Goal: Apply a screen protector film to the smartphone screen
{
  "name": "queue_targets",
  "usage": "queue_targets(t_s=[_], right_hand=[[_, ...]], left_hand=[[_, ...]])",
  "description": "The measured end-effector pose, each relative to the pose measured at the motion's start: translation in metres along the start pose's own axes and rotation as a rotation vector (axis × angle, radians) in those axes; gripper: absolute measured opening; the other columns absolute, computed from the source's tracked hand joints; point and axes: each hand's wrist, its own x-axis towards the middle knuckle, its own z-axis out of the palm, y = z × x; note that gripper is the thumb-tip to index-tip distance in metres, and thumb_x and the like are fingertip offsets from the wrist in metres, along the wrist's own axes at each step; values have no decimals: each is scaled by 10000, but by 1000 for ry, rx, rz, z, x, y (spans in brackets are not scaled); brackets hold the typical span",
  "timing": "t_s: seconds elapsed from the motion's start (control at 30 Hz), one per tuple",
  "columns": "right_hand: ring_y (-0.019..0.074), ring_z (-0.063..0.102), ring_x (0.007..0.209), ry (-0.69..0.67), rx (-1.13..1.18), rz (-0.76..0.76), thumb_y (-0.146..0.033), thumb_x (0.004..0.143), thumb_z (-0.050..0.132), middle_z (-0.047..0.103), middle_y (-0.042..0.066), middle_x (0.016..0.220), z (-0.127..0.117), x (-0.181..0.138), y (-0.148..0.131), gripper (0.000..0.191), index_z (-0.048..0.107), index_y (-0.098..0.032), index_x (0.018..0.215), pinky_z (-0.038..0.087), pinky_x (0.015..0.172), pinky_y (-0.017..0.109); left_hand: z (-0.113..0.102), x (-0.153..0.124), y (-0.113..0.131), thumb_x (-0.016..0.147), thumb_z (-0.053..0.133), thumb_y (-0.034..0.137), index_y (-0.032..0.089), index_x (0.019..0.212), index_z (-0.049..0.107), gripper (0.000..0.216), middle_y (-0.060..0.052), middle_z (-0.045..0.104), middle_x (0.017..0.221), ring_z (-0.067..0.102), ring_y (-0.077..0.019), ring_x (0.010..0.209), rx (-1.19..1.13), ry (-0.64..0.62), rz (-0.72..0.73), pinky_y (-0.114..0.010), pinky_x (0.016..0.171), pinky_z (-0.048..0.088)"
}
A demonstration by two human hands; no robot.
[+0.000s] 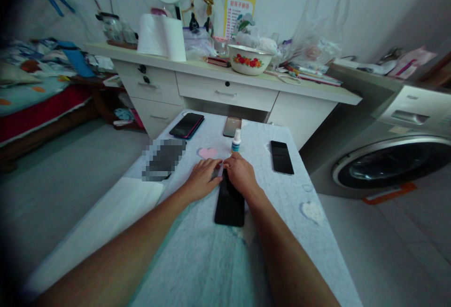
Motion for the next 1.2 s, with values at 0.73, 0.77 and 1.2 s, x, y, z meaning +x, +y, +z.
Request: queue_targets(t_s=[0.73,0.77,1.2], right_hand=[[127,581,786,-181,237,-237,-120,866,584,599,39,906,-18,-46,-15,165,736,-183,863,457,739,242],[125,580,776,-198,252,-247,-122,872,577,597,37,894,-20,-48,-16,173,738,-184,866,459,733,240],[133,583,804,-78,151,-120,-128,887,557,608,41,900,-12,-32,-9,190,736,-189,876,424,753,240]], left_hand=[[0,1,-2,860,432,122,284,1231,588,434,-43,583,1142,497,-234,1082,-28,-12,10,-381,925,399],[-1,1,-2,860,432,123,284,1233,587,435,-44,582,1145,497,-234,1078,-28,-12,12,-382,927,399],[2,2,-4,877,447,163,264,1251,559,403,-46,585,1158,500,-228,1089,-7,-2,31,-368,929,403]])
